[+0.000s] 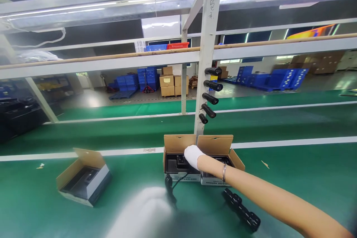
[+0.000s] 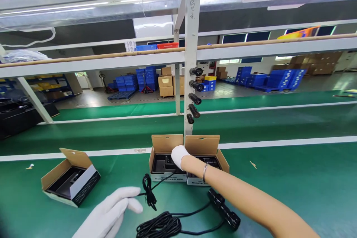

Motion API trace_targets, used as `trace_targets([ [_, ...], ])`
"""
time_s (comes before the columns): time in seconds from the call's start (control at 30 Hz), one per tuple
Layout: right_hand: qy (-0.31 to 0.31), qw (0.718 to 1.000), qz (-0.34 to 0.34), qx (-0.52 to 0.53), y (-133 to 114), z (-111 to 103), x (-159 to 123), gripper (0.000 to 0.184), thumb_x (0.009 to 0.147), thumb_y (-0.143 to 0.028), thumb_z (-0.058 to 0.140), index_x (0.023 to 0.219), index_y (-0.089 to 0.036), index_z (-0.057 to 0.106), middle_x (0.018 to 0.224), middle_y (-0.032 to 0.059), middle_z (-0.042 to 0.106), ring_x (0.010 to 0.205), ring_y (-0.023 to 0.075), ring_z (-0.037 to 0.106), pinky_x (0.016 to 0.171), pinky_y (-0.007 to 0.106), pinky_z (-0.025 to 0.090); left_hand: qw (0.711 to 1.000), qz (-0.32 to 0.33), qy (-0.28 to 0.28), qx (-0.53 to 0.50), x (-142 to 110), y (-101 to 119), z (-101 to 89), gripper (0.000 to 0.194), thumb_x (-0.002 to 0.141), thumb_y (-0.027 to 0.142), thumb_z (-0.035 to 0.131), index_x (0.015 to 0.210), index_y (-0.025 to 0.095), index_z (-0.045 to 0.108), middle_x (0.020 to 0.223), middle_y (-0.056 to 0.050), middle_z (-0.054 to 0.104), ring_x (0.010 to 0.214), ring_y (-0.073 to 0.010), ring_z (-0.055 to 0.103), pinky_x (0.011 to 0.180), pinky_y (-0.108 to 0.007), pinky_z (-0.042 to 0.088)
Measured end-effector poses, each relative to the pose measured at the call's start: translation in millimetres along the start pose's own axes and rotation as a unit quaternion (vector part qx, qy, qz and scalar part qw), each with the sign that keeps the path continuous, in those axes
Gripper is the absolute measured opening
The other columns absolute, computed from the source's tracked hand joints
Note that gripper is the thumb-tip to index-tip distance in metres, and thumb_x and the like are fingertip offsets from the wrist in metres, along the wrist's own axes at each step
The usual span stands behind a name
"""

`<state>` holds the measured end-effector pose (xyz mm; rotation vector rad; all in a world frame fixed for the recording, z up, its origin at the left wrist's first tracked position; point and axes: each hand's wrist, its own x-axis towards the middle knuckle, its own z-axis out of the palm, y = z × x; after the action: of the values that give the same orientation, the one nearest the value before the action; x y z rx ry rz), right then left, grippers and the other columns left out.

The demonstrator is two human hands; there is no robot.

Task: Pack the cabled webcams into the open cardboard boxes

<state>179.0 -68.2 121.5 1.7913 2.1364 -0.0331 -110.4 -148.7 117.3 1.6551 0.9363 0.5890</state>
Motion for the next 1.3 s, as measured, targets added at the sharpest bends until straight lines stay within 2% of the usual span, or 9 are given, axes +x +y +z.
trace_targets([
  [0.1,0.024,0.991,-0.085,0.099,1.8,-28.5,-26.3,0.044,0.085,-0.028,0.064,0.128,-0.019,0.061,0.105,0.0089,0.07,0.097,0.0229,0.067,0.079,0.029,0.05,1.0,0.015,-0.005,0.013,5.9,26.1,-4.9,0.04,0.091,0.053,0.043,0.12,0.036,0.064,0.11,-0.002,0.07,0.046,-0.0101,0.043,0.055,-0.031,0.048],
  [0.2,0.046,0.931,-0.209,0.296,-3.5,-51.8,-54.1,0.072,0.081,-0.043,0.068,0.146,-0.032,0.04,0.103,-0.0033,0.07,0.087,0.015,0.066,0.073,0.022,0.049,0.995,0.068,-0.031,0.064,19.2,51.5,-8.8,0.035,0.089,0.048,0.048,0.111,0.031,0.07,0.119,-0.002,0.067,0.067,-0.0145,0.057,0.072,-0.029,0.052],
  [0.3,0.104,0.885,-0.185,0.415,-10.7,-61.2,-72.0,0.045,0.075,-0.04,0.072,0.117,-0.027,0.064,0.097,-0.0035,0.07,0.086,0.0168,0.065,0.074,0.024,0.048,0.981,0.111,0.034,0.157,46.9,64.3,-7.1,0.033,0.092,0.043,0.042,0.098,0.032,0.072,0.127,0.003,0.064,0.099,-0.0195,0.06,0.095,-0.032,0.046],
  [0.4,0.136,0.855,-0.12,0.486,-11.3,-59.3,-77.1,0.018,0.081,-0.03,0.061,0.096,-0.021,0.062,0.08,-0.0026,0.07,0.077,0.016,0.066,0.071,0.026,0.049,0.956,0.103,0.176,0.211,85.4,60.8,1.1,0.04,0.095,0.045,0.034,0.122,0.03,0.059,0.113,-0.002,0.069,0.106,-0.0229,0.058,0.102,-0.039,0.039],
  [0.5,0.151,0.825,-0.104,0.535,-6.0,-51.9,-74.9,0.016,0.083,-0.025,0.056,0.097,-0.019,0.056,0.075,-0.0017,0.07,0.073,0.0167,0.067,0.069,0.027,0.05,0.969,0.109,0.081,0.204,118.0,54.0,14.0,0.048,0.097,0.047,0.025,0.111,0.02,0.062,0.1,-0.006,0.07,0.098,-0.0215,0.061,0.097,-0.037,0.044],
  [0.63,0.235,0.862,-0.076,0.443,7.9,-41.3,-70.3,0.042,0.084,-0.022,0.056,0.126,-0.019,0.052,0.102,0.0041,0.071,0.092,0.0191,0.067,0.084,0.032,0.05,0.972,0.111,-0.134,0.159,140.9,55.5,28.0,0.062,0.097,0.055,0.015,0.096,0.016,0.063,0.079,-0.004,0.07,0.081,-0.0159,0.066,0.082,-0.029,0.053],
  [0.73,0.235,0.926,-0.07,0.288,22.8,-34.3,-67.2,0.037,0.092,-0.026,0.053,0.128,-0.021,0.057,0.117,0.0074,0.066,0.106,0.0229,0.062,0.092,0.036,0.047,0.957,0.1,-0.211,0.174,157.2,58.4,27.5,0.049,0.088,0.056,0.046,0.118,0.018,0.058,0.089,-0.003,0.07,0.073,-0.0149,0.066,0.067,-0.026,0.053],
  [0.93,0.129,0.988,-0.01,-0.081,28.6,-15.8,-46.8,0.029,0.094,-0.036,0.056,0.094,-0.013,0.074,0.092,0.0157,0.068,0.091,0.0315,0.063,0.074,0.038,0.046,0.914,0.089,-0.232,0.321,197.5,42.8,25.9,0.043,0.08,0.043,0.058,0.12,0.027,0.062,0.095,0.001,0.071,0.069,-0.0138,0.065,0.067,-0.026,0.053],
  [1.3,-0.026,0.997,-0.035,-0.059,-8.2,37.6,18.7,0.015,0.068,-0.014,0.076,0.082,-0.01,0.076,0.084,0.0184,0.072,0.088,0.0349,0.068,0.077,0.042,0.048,0.739,0.062,-0.209,0.638,218.3,-3.4,58.9,0.023,0.088,0.037,0.063,0.094,0.014,0.067,0.099,-0.007,0.07,0.097,-0.0208,0.066,0.09,-0.046,0.053],
])
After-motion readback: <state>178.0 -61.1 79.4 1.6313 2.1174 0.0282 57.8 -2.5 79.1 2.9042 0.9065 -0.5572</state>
